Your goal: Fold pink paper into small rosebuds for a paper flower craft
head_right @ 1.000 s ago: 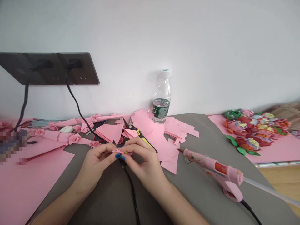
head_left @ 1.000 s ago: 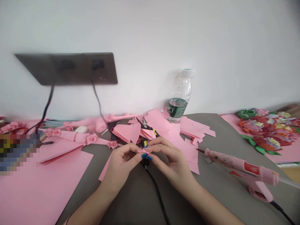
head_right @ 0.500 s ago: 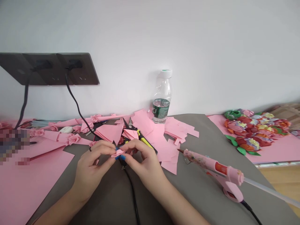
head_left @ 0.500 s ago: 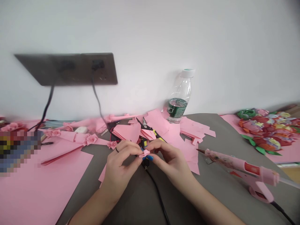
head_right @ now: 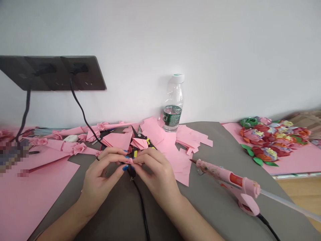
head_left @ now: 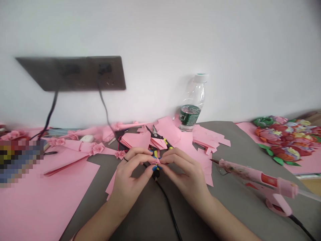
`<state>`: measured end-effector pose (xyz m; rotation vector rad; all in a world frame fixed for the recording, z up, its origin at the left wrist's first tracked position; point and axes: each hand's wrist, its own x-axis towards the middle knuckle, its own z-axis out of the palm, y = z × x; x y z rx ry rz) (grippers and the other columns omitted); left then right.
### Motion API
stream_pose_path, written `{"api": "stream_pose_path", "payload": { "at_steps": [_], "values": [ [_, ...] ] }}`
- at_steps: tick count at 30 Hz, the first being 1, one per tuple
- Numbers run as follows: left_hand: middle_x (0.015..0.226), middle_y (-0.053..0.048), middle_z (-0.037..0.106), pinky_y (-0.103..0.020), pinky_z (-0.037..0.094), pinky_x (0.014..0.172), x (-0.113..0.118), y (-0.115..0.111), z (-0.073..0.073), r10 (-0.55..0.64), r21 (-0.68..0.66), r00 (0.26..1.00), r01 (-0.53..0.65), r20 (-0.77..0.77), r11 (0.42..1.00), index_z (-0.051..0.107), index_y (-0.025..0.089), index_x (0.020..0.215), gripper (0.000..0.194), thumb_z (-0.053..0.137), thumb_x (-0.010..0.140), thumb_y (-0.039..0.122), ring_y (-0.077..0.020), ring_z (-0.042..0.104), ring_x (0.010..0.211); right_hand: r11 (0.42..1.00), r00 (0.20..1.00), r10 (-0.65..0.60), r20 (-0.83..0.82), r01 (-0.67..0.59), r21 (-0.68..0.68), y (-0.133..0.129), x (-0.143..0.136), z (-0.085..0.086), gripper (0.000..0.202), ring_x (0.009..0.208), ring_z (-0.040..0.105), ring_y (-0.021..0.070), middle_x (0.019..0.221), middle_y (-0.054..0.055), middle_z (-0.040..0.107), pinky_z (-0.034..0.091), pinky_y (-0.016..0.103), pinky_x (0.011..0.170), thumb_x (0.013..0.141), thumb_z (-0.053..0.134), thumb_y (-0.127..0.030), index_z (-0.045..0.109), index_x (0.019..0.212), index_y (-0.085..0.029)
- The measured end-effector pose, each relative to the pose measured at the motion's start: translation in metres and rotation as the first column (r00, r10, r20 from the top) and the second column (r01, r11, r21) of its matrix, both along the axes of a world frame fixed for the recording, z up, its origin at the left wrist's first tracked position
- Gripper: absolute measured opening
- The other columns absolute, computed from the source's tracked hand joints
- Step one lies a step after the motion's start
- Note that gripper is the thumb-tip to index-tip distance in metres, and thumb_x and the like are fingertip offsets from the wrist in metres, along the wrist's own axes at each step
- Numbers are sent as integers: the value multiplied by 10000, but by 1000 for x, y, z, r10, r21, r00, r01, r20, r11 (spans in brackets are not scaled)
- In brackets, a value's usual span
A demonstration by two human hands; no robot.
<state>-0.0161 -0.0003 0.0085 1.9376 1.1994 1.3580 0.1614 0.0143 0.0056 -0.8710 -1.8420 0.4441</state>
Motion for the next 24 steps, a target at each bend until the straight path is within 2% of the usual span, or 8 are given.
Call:
{"api": "stream_pose_path", "payload": {
  "at_steps": [5,16,20,24],
  "values": [
    [951,-26,676,-251,507,703,1,1,0,65,-29,996,-63,54,998,706,235,873,120,660,865,124,-168,637,870,998,998,-31,60,27,54,-2,0,-2,122,800,683,206,840,67,698,548,328,680,906,633,-120,690,870,-222],
    [873,-3,699,-217,503,736,1,1,2,-25,-24,1000,25,6,999,698,220,802,174,646,849,61,-136,657,826,997,999,-30,43,27,76,-1,2,0,117,808,683,206,863,73,698,558,330,701,903,641,-128,714,891,-219],
    [917,-17,679,-215,494,714,0,1,1,-37,-110,997,44,66,993,704,220,812,162,633,859,83,-142,637,844,998,999,-29,12,29,51,-1,1,0,130,760,672,190,847,59,701,553,313,672,897,645,-114,684,954,-224],
    [883,-14,638,-222,489,706,0,2,0,-58,-186,984,90,170,978,710,220,782,162,644,838,84,-149,616,841,998,1000,20,7,-20,55,0,1,0,113,784,660,185,825,54,675,545,294,677,906,638,-105,644,868,-211]
  ]
}}
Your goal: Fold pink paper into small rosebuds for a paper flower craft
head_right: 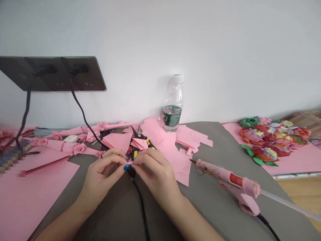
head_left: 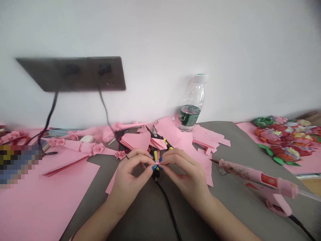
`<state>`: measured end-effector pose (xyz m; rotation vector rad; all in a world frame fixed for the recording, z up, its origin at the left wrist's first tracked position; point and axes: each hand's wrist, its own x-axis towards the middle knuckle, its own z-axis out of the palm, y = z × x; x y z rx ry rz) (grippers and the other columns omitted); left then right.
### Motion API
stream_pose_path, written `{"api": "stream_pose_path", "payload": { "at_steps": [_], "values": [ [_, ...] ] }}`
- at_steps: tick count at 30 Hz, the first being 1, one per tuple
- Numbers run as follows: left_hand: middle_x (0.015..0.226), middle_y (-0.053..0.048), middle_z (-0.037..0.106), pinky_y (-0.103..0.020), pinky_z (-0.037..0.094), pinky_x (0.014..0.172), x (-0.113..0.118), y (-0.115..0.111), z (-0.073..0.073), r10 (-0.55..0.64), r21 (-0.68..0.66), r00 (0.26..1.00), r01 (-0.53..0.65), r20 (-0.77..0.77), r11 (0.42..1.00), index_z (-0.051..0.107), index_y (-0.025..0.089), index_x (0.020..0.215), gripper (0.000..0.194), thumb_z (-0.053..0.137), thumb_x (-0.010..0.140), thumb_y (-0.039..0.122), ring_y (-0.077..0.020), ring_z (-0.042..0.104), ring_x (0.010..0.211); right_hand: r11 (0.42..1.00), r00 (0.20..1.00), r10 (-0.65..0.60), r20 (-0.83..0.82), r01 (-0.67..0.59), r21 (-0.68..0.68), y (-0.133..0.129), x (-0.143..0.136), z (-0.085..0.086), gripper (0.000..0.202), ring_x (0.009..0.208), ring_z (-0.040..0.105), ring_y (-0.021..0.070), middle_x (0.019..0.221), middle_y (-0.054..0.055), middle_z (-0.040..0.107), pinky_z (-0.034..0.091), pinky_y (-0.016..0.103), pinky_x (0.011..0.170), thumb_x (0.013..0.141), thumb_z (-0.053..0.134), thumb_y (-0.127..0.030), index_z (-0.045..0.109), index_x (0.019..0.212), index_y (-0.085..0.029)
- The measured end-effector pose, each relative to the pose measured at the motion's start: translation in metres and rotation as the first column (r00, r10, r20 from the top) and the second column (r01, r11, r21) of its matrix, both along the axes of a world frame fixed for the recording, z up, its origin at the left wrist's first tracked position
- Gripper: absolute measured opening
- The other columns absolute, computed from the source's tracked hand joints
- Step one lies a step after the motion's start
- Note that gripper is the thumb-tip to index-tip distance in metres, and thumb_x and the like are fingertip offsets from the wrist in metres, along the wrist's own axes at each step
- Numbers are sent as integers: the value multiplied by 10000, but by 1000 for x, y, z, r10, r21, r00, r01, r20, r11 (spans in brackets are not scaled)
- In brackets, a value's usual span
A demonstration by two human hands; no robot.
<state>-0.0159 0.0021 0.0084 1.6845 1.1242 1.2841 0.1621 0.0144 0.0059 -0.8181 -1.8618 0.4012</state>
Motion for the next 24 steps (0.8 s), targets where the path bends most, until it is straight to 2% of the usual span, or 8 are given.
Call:
{"api": "stream_pose_path", "payload": {
  "at_steps": [4,9,18,21,24],
  "values": [
    [815,3,597,-218,476,697,1,1,0,-24,-52,997,27,70,998,709,218,772,144,649,843,108,-136,584,783,999,999,45,1,-45,-18,1,0,0,143,773,638,169,803,42,662,524,272,688,910,629,-80,612,830,-198],
    [829,16,631,-220,488,743,0,1,0,-44,-138,991,62,128,989,677,231,857,95,646,858,141,-134,598,799,997,998,50,27,-48,-55,2,0,0,129,779,633,179,799,34,671,511,287,693,917,638,-109,610,839,-208],
    [796,27,675,-232,467,724,-1,4,-2,-20,-110,996,11,-83,994,673,220,828,97,646,844,128,-136,614,763,1000,987,-21,162,18,15,5,7,-3,114,764,635,181,800,36,697,466,316,690,945,637,-193,649,832,-205],
    [853,23,692,-232,470,753,-3,5,-3,-30,-47,985,22,-171,999,691,230,911,144,630,857,111,-136,632,799,999,982,-17,190,10,37,6,8,-5,98,764,619,171,824,33,703,442,311,695,940,640,-168,649,847,-200],
    [849,18,679,-235,462,781,-5,5,-4,-28,18,966,34,-259,999,683,218,863,164,605,862,74,-139,636,837,998,971,-20,237,5,62,7,8,-6,90,759,606,167,832,26,705,414,313,698,939,637,-147,647,868,-201]
  ]
}}
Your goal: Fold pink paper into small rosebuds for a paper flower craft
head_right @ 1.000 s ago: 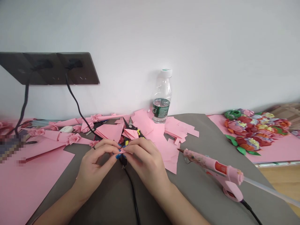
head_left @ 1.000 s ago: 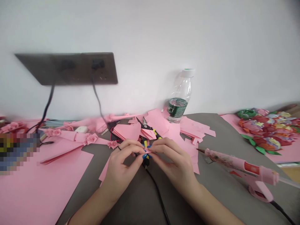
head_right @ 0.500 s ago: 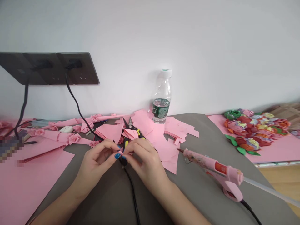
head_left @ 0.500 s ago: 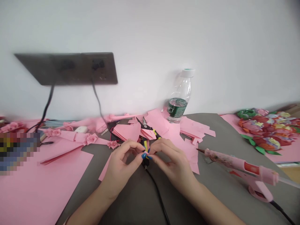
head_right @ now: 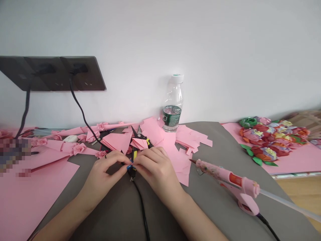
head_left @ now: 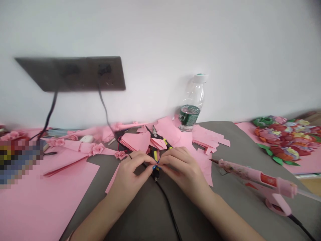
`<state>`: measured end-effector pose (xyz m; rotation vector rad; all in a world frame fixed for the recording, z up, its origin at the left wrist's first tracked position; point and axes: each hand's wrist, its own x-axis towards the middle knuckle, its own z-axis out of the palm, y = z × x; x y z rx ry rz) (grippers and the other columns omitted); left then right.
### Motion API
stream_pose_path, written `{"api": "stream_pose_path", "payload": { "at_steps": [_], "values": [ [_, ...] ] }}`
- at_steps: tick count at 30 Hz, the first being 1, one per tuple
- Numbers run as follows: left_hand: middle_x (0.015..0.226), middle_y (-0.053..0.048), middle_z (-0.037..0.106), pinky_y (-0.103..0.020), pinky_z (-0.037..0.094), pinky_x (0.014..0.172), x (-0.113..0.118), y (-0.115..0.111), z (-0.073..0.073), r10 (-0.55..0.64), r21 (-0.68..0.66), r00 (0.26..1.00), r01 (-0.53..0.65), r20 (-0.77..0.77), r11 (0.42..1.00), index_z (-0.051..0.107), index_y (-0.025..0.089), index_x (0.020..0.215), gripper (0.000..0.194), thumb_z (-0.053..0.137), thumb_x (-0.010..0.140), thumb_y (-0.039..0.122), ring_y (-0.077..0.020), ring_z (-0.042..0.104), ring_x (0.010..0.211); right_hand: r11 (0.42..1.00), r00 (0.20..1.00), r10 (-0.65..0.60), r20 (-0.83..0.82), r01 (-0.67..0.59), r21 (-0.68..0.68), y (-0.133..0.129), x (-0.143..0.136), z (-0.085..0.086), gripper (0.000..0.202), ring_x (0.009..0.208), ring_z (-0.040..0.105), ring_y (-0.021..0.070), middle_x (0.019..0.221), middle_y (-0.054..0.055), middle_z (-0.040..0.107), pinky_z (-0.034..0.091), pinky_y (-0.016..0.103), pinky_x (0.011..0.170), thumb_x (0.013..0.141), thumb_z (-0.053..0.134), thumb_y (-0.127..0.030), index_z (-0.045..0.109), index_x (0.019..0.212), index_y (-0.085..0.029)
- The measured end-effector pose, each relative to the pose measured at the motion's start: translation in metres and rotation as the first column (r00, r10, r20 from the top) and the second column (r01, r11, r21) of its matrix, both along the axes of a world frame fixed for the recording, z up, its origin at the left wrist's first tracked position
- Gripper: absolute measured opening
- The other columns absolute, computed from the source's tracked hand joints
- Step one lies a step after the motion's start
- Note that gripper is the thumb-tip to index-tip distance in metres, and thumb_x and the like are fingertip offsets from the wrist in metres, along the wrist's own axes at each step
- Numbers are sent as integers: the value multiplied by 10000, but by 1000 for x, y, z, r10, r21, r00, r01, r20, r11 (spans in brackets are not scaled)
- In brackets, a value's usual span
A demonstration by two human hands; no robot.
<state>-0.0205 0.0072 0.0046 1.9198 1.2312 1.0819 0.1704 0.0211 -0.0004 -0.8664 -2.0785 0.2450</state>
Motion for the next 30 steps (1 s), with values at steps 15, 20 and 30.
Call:
{"api": "stream_pose_path", "payload": {
  "at_steps": [15,20,30],
  "values": [
    [1033,-30,701,-267,500,845,1,-7,3,60,13,951,-68,304,998,659,253,1093,208,641,898,183,-176,639,970,974,995,-50,-82,67,216,-12,1,5,210,704,501,144,773,23,540,405,284,628,896,609,0,648,911,-206],
    [767,-21,704,-226,495,639,5,-2,-2,81,-412,833,184,548,892,733,189,911,208,656,901,382,-133,612,679,967,997,-20,-81,40,252,-12,-2,8,192,717,537,163,795,52,612,429,309,644,912,579,-16,658,899,-190],
    [805,-16,714,-241,529,718,4,0,-2,127,-442,808,176,576,880,736,199,998,200,769,810,258,-153,660,780,998,986,12,-165,-3,55,-5,-4,8,166,857,683,188,907,68,718,554,319,749,931,578,-77,670,915,-215]
  ]
}}
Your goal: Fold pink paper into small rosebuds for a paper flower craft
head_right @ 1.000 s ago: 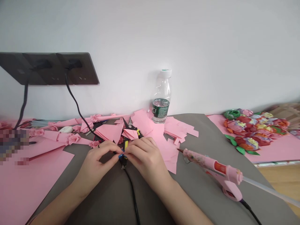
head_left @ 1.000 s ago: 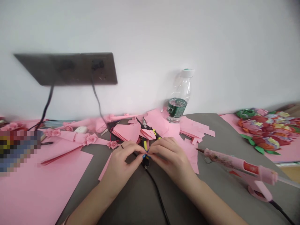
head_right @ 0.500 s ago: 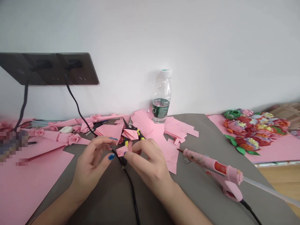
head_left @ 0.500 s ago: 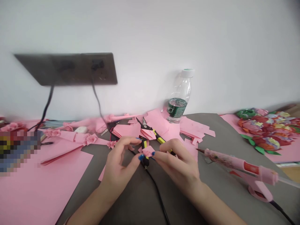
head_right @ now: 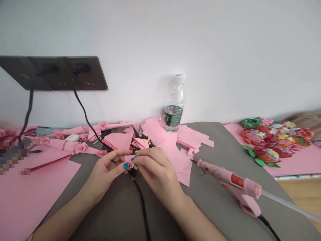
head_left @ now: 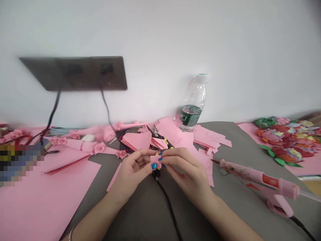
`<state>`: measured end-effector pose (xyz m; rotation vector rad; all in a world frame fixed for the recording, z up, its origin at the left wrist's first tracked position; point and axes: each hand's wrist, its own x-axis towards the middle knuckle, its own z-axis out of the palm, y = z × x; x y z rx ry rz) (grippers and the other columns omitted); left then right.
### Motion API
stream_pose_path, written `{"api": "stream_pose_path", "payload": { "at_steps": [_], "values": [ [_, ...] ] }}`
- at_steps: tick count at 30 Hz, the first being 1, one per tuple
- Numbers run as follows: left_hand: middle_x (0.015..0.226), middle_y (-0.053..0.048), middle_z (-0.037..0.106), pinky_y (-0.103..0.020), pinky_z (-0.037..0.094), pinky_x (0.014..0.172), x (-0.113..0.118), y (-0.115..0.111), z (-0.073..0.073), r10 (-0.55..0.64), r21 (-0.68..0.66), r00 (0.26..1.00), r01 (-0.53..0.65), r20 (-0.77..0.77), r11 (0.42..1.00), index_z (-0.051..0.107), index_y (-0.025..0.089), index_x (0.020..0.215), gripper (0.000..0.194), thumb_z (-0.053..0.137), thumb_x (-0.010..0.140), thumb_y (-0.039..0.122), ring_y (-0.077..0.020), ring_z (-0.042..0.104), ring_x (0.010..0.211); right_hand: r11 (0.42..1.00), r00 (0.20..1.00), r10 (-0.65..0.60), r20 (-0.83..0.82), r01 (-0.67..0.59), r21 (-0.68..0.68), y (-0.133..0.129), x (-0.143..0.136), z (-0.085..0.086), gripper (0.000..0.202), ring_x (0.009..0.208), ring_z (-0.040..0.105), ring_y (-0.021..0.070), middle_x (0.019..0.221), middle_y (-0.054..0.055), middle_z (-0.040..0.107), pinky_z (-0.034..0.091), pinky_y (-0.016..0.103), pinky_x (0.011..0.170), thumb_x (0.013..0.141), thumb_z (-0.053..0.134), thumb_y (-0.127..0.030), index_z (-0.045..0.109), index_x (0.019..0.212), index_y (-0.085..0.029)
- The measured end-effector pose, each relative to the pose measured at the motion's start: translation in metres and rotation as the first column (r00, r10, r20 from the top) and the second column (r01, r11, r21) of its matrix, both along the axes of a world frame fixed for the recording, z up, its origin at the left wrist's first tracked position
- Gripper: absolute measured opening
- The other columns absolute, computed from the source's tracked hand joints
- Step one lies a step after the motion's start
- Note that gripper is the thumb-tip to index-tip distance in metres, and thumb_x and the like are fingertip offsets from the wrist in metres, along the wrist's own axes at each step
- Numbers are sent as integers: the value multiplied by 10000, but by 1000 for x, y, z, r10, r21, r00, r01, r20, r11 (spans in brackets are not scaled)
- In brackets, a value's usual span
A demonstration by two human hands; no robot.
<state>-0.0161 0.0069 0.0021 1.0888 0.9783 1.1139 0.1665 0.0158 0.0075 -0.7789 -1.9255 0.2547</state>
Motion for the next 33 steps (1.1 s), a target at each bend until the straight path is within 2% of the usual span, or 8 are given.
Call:
{"api": "stream_pose_path", "payload": {
  "at_steps": [4,9,17,22,25,29,33],
  "values": [
    [765,8,681,-191,511,674,0,1,-2,23,49,1000,-21,-22,999,734,190,846,63,738,838,253,-109,616,719,998,999,51,-17,-51,-42,0,-2,0,168,898,701,190,970,76,746,553,324,784,913,607,-61,666,961,-212],
    [772,7,665,-183,518,633,1,1,-1,11,3,1000,-11,-2,1000,710,179,822,118,748,832,290,-108,598,713,998,999,40,-20,-41,-53,0,-4,-4,85,910,696,196,970,74,734,559,340,794,908,661,-131,670,929,-213],
    [745,-11,667,-212,544,594,2,1,3,19,-78,1000,-19,-3,997,716,158,807,211,801,769,348,-115,604,648,996,1000,27,-7,-27,-89,2,-3,-3,129,840,707,193,887,53,752,540,344,756,926,628,-129,665,843,-220],
    [755,-15,678,-225,557,607,2,1,2,42,-52,999,-44,-29,998,723,162,813,239,852,686,318,-142,629,702,998,1000,20,16,-19,-61,3,-3,-3,127,826,703,187,880,47,754,521,334,743,920,630,-118,664,853,-220],
    [731,-11,683,-240,565,611,1,2,1,51,-35,996,-53,-66,998,733,165,782,212,845,688,319,-145,637,678,999,999,29,34,-27,-46,3,-3,-3,124,818,691,189,879,49,745,516,332,734,919,628,-123,668,859,-224],
    [729,-13,698,-243,563,593,1,3,-1,58,-39,996,-61,-70,997,738,171,777,207,807,740,362,-132,623,620,989,999,19,-40,-25,-148,1,-3,-4,132,799,651,177,840,34,689,514,299,715,896,622,-89,629,856,-215],
    [797,-13,690,-208,519,590,1,3,-2,83,-8,996,-84,-20,996,723,185,806,192,768,791,371,-132,607,700,953,998,-7,-59,-11,-304,-2,-6,-6,119,706,564,164,778,9,610,474,278,642,879,632,-126,555,848,-211]
  ]
}}
